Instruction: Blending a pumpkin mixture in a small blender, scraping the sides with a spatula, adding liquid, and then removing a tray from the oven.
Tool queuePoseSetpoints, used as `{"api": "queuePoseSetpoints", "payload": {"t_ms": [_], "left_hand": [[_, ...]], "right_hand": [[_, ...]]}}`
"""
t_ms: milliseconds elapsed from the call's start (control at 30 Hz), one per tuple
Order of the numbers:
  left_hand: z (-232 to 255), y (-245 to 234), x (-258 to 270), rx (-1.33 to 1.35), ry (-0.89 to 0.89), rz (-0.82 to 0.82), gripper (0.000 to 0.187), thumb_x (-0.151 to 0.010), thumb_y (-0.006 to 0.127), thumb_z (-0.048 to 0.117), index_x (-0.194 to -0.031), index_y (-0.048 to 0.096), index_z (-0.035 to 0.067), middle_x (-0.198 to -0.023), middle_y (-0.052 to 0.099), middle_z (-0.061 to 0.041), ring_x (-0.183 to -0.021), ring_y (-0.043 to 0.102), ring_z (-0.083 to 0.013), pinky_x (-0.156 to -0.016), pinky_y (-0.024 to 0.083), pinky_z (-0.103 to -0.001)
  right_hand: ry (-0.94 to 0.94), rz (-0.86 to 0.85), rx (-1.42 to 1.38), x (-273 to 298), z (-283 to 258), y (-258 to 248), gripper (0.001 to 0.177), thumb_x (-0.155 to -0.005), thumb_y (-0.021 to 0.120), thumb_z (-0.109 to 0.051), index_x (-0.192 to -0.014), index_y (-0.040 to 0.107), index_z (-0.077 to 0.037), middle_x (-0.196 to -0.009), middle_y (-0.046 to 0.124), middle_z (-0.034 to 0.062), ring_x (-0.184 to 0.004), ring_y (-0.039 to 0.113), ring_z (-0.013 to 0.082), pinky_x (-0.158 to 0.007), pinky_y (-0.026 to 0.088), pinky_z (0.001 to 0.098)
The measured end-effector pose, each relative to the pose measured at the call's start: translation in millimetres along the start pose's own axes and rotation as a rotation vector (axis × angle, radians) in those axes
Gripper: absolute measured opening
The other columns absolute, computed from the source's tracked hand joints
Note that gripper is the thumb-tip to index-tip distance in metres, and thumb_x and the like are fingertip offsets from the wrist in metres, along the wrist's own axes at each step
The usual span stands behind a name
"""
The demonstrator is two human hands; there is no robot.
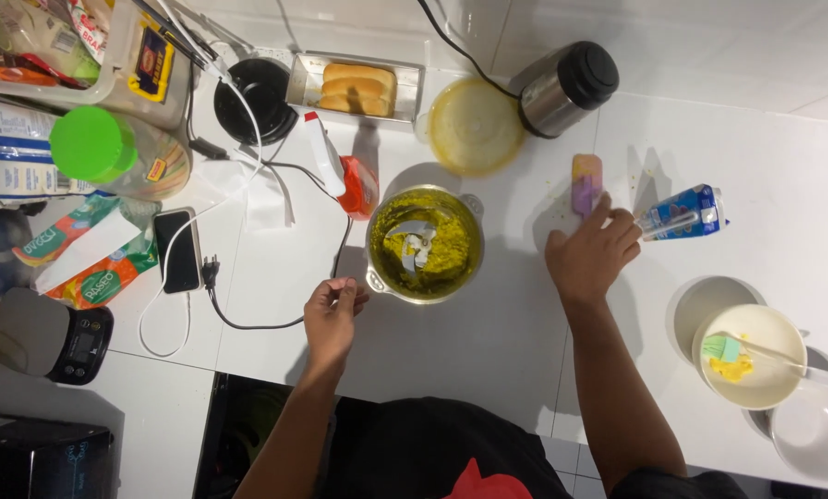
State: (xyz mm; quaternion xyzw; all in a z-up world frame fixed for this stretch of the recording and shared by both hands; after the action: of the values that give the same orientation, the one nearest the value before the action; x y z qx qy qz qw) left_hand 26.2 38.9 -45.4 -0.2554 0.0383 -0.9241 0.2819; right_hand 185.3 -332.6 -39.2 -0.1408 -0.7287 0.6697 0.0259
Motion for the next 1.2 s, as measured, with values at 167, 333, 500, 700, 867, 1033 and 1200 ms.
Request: {"api": "queuePoseSetpoints", "payload": {"t_ms": [167,333,500,700,867,1033,1200], "left_hand": [[-0.6,-3.3,7.0,-0.002,-0.031,0.029,0.016,-0.103,0.059,0.01,-0.106,0.068,-0.003,-0.095,0.068,-0.019,-0.09,0.072,-0.0285,-0.083,0.059,-0.04],[7.0,-16.9,20.4,-0.009,-0.061,0.1,0.015,-0.102,0.059,0.009,-0.108,0.068,-0.002,-0.095,0.069,-0.02,-0.091,0.073,-0.0286,-0.084,0.059,-0.04],[-17.6,-35.9,31.1,-0.035,-0.112,0.156,0.015,-0.102,0.059,0.008,-0.11,0.068,-0.001,-0.096,0.068,-0.019,-0.091,0.072,-0.0273,-0.083,0.058,-0.039],[-8.6,-31.9,39.0,-0.01,-0.084,0.162,0.014,-0.1,0.06,0.006,-0.108,0.068,-0.003,-0.094,0.067,-0.018,-0.088,0.072,-0.0246,-0.081,0.059,-0.035],[-6.9,-27.9,40.5,-0.018,-0.037,0.123,0.013,-0.1,0.061,0.006,-0.107,0.069,-0.002,-0.093,0.069,-0.019,-0.088,0.074,-0.0262,-0.08,0.059,-0.035],[0.0,-28.8,44.4,-0.031,0.002,0.094,0.013,-0.099,0.061,0.005,-0.106,0.07,-0.001,-0.091,0.069,-0.018,-0.087,0.074,-0.0255,-0.08,0.059,-0.036],[-13.2,-26.1,35.9,0.025,0.02,0.069,0.015,-0.099,0.063,0.016,-0.104,0.072,0.004,-0.087,0.075,-0.009,-0.082,0.075,-0.0166,-0.077,0.062,-0.029]], "right_hand": [[-0.881,0.447,-0.13,-40.6,-91.8,0.8,0.06,-0.068,0.083,-0.018,-0.126,0.072,-0.008,-0.118,0.063,0.0126,-0.104,0.061,0.0322,-0.086,0.051,0.0421],[-1.176,0.577,-0.006,-79.9,-125.2,45.7,0.009,-0.086,0.071,-0.019,-0.094,0.073,-0.015,-0.092,0.064,0.0034,-0.086,0.064,0.0222,-0.084,0.052,0.0343],[-1.373,0.633,0.093,-79.6,-128.9,50.0,0.01,-0.091,0.071,-0.013,-0.081,0.067,-0.014,-0.076,0.062,0.0026,-0.066,0.062,0.0191,-0.07,0.052,0.0337],[-1.312,0.82,-0.004,-71.9,-120.9,12.1,0.02,-0.094,0.062,-0.027,-0.099,0.071,-0.011,-0.092,0.066,0.006,-0.064,0.063,0.0166,-0.069,0.054,0.0319],[-1.331,0.814,-0.133,-62.4,-122.5,6.5,0.017,-0.1,0.06,-0.012,-0.083,0.062,-0.01,-0.079,0.055,0.0057,-0.062,0.059,0.0216,-0.066,0.051,0.0329],[-1.2,0.842,-0.096,-61.6,-134.2,-45.0,0.018,-0.107,0.053,-0.011,-0.091,0.061,-0.011,-0.082,0.049,0.0031,-0.067,0.055,0.0189,-0.064,0.046,0.0297],[-1.064,0.525,-0.449,-78.1,-138.0,-72.0,0.026,-0.087,0.064,0.026,-0.106,0.059,0.008,-0.099,0.055,0.0211,-0.087,0.051,0.032,-0.07,0.045,0.0371]]}}
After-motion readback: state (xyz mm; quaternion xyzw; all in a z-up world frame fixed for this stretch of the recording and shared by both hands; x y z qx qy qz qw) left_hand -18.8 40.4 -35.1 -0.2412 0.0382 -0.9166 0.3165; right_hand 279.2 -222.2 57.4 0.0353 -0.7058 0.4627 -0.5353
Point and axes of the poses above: each hand's wrist, its own x-axis away from the middle knuckle, its own y-axis out of the palm, z = x × y, the point moved 6 cm from there along -x, towards the middle knuckle
